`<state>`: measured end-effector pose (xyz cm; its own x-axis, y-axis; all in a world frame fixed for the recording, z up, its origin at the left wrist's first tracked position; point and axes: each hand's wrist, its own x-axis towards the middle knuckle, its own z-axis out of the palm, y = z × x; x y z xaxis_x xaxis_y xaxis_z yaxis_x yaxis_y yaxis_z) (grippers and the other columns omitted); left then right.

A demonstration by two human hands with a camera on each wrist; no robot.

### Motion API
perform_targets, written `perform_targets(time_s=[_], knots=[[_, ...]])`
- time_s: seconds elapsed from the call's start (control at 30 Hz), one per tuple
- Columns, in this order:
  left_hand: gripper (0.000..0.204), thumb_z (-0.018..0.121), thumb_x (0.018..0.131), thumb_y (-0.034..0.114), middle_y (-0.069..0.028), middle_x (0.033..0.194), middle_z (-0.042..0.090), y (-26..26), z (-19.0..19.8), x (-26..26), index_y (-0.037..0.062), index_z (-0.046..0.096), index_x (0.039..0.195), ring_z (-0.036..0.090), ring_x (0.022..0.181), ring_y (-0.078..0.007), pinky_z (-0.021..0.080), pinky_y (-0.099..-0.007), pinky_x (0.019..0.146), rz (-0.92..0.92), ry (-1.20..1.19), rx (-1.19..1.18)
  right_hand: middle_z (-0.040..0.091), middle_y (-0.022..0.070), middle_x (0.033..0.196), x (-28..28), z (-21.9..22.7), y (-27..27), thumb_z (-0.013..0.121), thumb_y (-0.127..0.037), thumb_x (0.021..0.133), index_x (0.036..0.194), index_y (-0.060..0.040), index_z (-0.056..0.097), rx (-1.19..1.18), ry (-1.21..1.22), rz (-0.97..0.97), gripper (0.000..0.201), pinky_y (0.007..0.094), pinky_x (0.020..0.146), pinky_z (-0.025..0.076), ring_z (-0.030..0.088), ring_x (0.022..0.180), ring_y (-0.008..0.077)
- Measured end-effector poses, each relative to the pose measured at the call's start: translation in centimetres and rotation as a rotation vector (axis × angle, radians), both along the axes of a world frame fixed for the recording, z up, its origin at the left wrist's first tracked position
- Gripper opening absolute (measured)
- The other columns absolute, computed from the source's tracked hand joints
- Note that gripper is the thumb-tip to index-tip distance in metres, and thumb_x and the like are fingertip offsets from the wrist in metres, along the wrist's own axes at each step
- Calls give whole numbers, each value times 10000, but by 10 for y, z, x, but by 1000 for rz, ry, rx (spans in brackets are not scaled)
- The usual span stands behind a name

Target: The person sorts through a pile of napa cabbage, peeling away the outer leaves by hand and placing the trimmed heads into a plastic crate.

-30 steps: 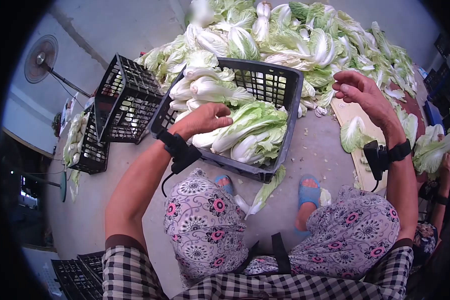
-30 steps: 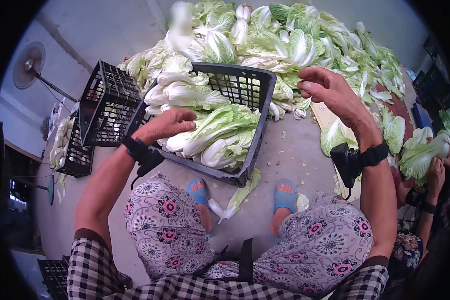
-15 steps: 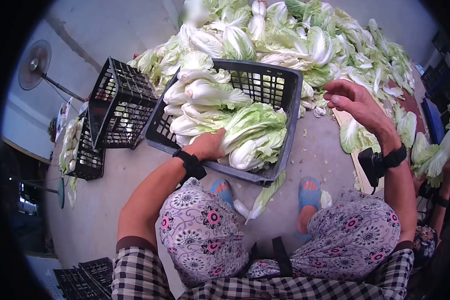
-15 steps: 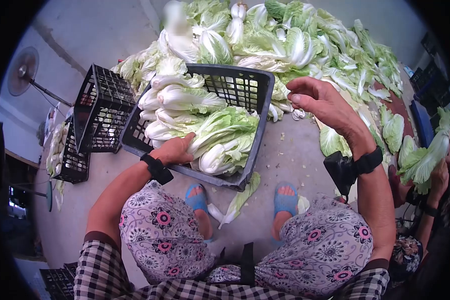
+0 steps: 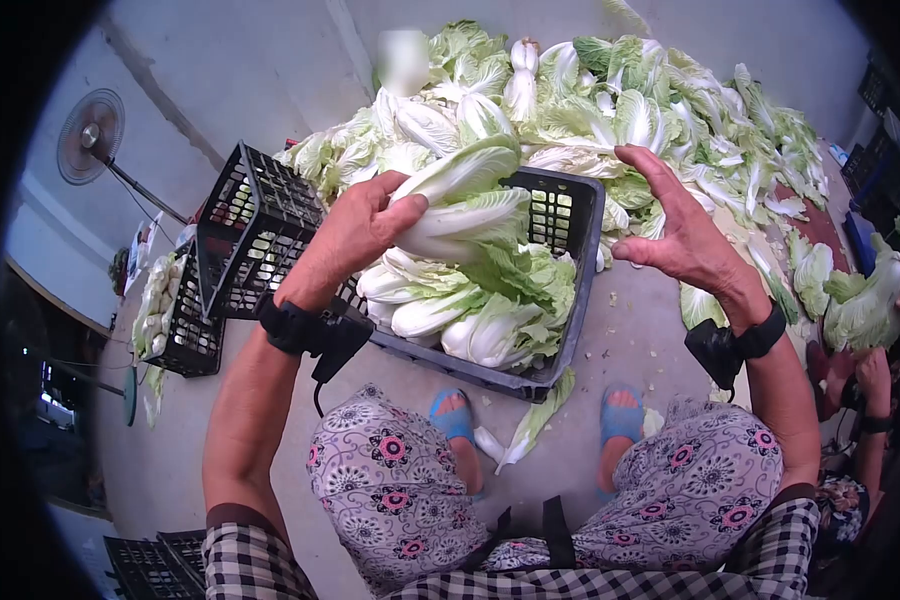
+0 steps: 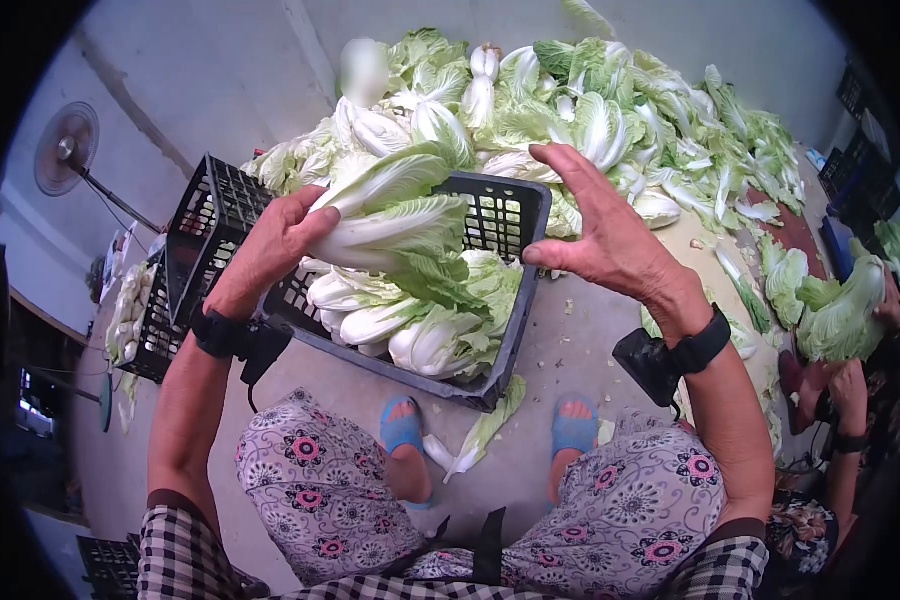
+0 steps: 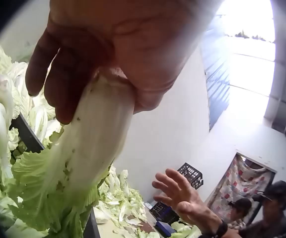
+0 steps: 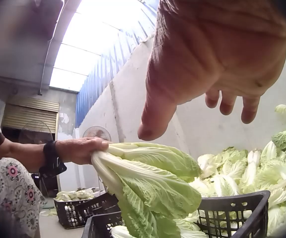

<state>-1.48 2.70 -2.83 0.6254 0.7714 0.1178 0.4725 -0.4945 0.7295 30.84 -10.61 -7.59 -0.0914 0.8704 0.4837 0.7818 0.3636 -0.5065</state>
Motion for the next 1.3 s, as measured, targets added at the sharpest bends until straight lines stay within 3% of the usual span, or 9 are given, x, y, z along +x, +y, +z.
perform_targets(time_s=[0.17, 0.2, 0.33, 0.47, 0.73, 0.83, 0.93, 1.1, 1.3], knots=[[494, 591, 878, 343, -99, 1023, 637, -60, 36, 33, -24, 527, 1202, 574, 938, -124, 461, -269, 819, -150, 120, 86, 314, 226, 1428, -16, 12, 2, 746, -547, 634, 1432, -123, 263, 226, -326, 50, 1024, 478, 1112, 217, 253, 1355, 379], [540, 617, 862, 362, -110, 1011, 639, -65, 37, 37, -8, 499, 1237, 577, 941, -138, 466, -272, 810, -209, 77, 142, 460, 209, 1323, -19, 16, -1, 777, -413, 668, 1364, -94, 370, 265, -324, 20, 867, 440, 1049, 341, 416, 1261, 356], [654, 700, 812, 350, -140, 951, 635, -78, 42, 44, 28, 418, 1306, 599, 823, -158, 492, -282, 721, -228, -259, 39, 657, 138, 993, -29, 16, -4, 803, -154, 664, 1150, -23, 524, 70, 286, 32, 575, 300, 820, 512, 650, 905, 224], [943, 746, 736, 484, -223, 1199, 514, -68, 29, 48, -29, 282, 1377, 548, 1065, -233, 482, -303, 853, -202, -429, -85, 653, 136, 1004, -29, 21, -7, 796, -191, 676, 1157, -22, 531, 45, 241, -19, 574, 302, 833, 501, 635, 918, 203], [799, 780, 749, 335, -155, 1111, 598, -63, 14, 50, 0, 350, 1333, 589, 994, -187, 482, -299, 860, -145, -607, -212, 592, 139, 1153, -27, 20, -12, 791, -430, 665, 1249, -15, 488, -342, 491, 138, 778, 340, 911, 451, 574, 1045, 220], [677, 774, 764, 286, -101, 1015, 634, -61, 14, 51, 21, 419, 1276, 598, 919, -144, 493, -283, 827, -109, -618, -140, 575, 146, 1169, -27, 13, -8, 788, -447, 664, 1264, -16, 473, -7, 369, 112, 803, 337, 934, 432, 552, 1076, 211], [611, 775, 765, 266, -76, 995, 634, -61, 14, 52, 32, 464, 1236, 591, 905, -123, 498, -273, 806, -121, -622, -112, 562, 137, 1171, -29, 15, -8, 779, -458, 676, 1250, -22, 492, -70, 625, 201, 777, 334, 949, 418, 533, 1093, 208], [573, 774, 763, 249, -58, 977, 630, -68, 14, 55, 42, 486, 1212, 588, 895, -117, 497, -259, 782, -181, -486, 22, 620, 48, 927, -30, 24, -14, 722, -372, 774, 1037, -16, 614, -216, 384, 181, 456, 281, 810, 458, 571, 886, 138], [730, 779, 753, 254, -81, 1145, 582, -68, 11, 51, 20, 390, 1325, 547, 1025, -142, 454, -283, 892, -337, -612, -251, 608, -12, 828, -31, 21, -15, 676, -296, 827, 1009, -26, 623, -170, 613, 192, 330, 232, 712, 448, 533, 773, 69]])
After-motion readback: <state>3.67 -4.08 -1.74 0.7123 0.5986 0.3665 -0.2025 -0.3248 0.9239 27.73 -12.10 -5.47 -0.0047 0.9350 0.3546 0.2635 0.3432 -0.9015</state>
